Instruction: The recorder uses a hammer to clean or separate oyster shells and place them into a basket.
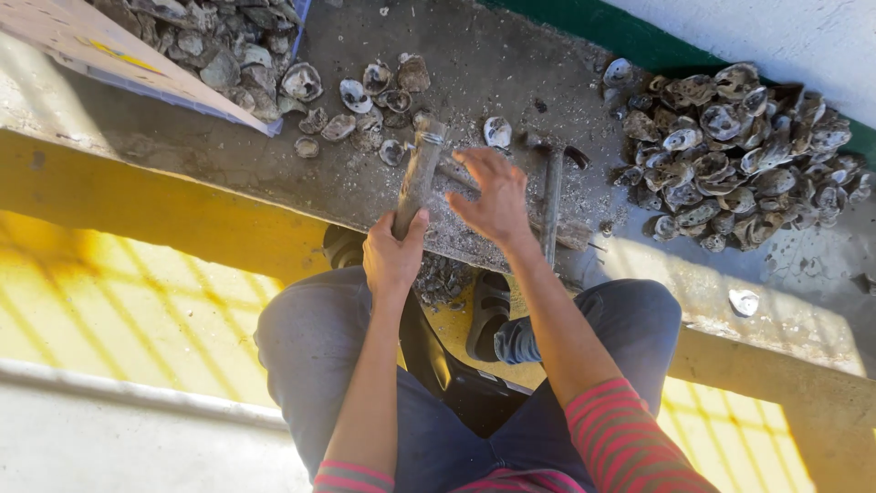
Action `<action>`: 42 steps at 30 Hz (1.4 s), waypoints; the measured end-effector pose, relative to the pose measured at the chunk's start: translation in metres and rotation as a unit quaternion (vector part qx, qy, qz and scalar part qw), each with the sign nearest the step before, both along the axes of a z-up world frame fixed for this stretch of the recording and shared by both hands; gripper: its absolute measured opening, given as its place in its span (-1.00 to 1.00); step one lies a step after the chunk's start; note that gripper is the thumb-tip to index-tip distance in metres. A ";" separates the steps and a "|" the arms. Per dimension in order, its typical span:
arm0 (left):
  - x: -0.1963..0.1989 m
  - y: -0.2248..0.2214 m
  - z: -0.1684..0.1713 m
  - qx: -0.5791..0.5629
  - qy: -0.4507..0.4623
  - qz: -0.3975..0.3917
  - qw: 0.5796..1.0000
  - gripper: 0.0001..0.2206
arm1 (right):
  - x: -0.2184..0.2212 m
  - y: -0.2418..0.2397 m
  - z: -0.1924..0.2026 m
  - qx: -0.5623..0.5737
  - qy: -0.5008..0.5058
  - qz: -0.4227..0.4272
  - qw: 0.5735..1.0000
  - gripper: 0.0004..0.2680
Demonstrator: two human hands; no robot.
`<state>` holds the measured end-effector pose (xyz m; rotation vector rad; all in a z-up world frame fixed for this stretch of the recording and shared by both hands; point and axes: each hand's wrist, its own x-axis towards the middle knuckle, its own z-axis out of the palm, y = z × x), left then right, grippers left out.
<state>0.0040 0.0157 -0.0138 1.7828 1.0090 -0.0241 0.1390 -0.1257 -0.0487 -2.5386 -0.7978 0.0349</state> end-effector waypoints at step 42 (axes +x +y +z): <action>0.008 -0.006 -0.016 0.042 0.008 -0.030 0.999 -0.52 | 0.078 -0.021 -0.044 0.045 0.176 -0.146 0.972 -0.84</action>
